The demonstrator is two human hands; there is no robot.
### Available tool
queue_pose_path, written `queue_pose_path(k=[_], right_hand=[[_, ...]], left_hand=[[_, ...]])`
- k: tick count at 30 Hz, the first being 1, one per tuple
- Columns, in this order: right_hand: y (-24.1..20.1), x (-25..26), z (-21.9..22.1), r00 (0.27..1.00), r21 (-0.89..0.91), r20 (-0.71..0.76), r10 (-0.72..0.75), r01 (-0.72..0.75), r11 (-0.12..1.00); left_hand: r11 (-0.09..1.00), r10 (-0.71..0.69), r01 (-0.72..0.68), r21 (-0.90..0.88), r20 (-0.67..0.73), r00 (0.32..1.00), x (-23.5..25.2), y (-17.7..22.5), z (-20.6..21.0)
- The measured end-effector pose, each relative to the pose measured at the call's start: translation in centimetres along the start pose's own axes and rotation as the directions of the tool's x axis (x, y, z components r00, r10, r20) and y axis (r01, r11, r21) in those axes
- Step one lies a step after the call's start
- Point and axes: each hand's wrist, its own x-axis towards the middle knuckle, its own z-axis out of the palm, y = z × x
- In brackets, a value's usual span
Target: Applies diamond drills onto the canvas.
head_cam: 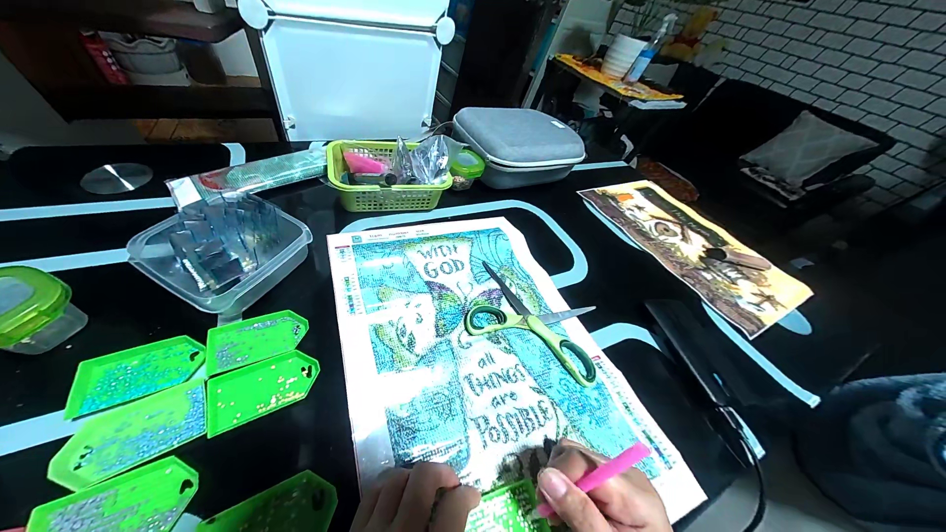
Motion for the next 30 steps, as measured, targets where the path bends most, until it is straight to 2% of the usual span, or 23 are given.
queue_pose_path(k=[14,20,25,30], right_hand=[[0.0,0.0,0.0,1.000,-0.062,-0.011,-0.027,0.026,0.998],[-0.3,1.1,0.0,0.989,0.134,-0.055,0.135,-0.126,0.983],[1.5,3.0,0.8,0.996,0.099,-0.081,0.034,-0.026,0.995],[2.0,3.1,1.1,0.996,0.056,-0.089,0.004,0.001,0.998]], left_hand=[[1.000,-0.007,0.007,0.000,0.007,1.000,0.0,0.0,0.0],[1.000,-0.011,0.011,-0.001,0.007,1.000,0.1,0.1,-0.1],[1.000,-0.008,0.008,0.002,-0.009,1.000,0.0,0.0,0.1],[1.000,-0.012,0.012,-0.005,-0.011,1.000,0.1,0.0,0.0]])
